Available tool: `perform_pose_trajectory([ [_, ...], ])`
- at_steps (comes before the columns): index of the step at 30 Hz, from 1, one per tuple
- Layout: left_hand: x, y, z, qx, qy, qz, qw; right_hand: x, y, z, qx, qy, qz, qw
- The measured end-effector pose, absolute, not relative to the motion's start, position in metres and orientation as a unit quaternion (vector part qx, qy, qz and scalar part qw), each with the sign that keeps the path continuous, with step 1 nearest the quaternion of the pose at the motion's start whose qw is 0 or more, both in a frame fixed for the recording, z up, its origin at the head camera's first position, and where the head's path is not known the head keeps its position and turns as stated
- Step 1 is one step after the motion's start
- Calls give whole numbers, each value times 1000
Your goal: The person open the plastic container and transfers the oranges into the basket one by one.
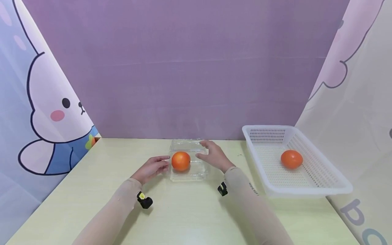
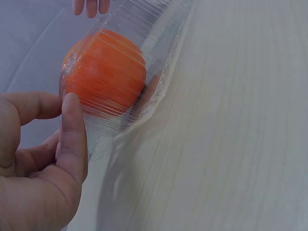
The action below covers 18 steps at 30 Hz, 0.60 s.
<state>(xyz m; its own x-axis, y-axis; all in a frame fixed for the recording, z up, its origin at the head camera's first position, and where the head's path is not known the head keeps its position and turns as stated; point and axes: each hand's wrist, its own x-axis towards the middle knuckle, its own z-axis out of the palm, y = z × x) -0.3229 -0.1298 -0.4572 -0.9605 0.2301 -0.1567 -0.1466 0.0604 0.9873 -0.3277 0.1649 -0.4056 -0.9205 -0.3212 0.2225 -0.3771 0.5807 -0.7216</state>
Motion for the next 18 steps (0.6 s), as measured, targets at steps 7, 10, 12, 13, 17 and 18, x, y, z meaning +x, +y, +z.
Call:
perform_pose_trajectory([
  [7, -324, -129, -458, 31, 714, 686, 137, -327, 156, -410, 198, -884, 421, 34],
  [10, -323, -130, -457, 30, 715, 685, 138, -327, 153, -412, 202, -885, 419, 32],
  [12, -323, -129, -457, 30, 714, 686, 137, -327, 151, -413, 201, -886, 417, 30],
  [13, -323, -130, -457, 31, 714, 685, 138, -328, 150, -413, 200, -886, 417, 28],
  [17, -323, -130, -457, 34, 713, 686, 138, -327, 146, -414, 195, -885, 422, 21],
  [18, -323, -130, -457, 33, 713, 687, 138, -326, 145, -415, 194, -884, 425, 18],
])
